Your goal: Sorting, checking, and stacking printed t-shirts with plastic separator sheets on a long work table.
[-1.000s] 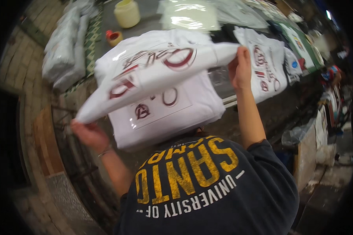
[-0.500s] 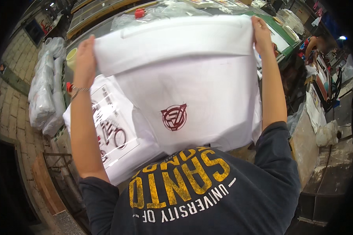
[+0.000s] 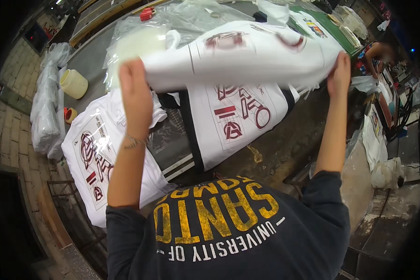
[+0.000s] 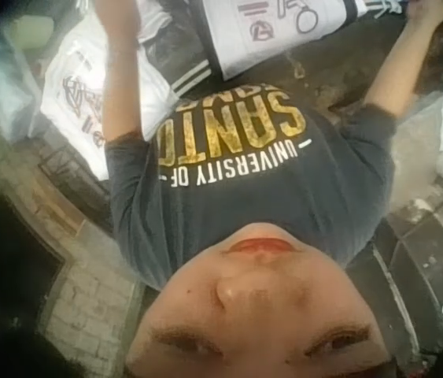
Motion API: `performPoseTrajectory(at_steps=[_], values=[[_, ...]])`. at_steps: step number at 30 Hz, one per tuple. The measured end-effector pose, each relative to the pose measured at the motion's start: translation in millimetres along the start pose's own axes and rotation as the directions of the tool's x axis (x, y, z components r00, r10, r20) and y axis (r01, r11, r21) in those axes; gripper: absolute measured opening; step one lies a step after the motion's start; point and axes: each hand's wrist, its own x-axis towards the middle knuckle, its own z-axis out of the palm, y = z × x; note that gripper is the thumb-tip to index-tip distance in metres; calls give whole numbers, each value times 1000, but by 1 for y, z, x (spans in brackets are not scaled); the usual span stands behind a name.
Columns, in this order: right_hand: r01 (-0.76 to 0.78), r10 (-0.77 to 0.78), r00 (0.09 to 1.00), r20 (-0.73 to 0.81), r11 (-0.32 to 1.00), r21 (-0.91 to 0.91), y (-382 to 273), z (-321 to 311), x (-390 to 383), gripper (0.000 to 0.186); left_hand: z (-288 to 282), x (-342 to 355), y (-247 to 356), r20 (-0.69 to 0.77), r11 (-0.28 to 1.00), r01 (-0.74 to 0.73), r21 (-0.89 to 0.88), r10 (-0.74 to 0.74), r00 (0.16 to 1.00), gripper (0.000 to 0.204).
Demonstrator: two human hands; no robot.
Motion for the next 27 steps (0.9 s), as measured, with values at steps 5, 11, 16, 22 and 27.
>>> performPoseTrajectory(at_steps=[5,11,16,22,27], values=[[-190,184,982,-46,948,-254,109,-89,-77,27,-5,-116,-78,224,964,101,245,-158,962,19],[-356,349,931,-104,811,-464,255,-211,-161,24,-24,-209,-196,321,820,389,419,-535,781,18],[-222,142,975,-171,644,-732,280,-122,-206,24,-60,-230,-214,309,783,602,158,-618,723,24],[202,229,694,683,848,-490,188,160,-378,13,-212,-221,-182,-80,804,557,209,-554,829,31],[161,87,84,993,982,-99,142,318,-559,12,-397,-259,-175,-559,754,454,475,-139,817,22]])
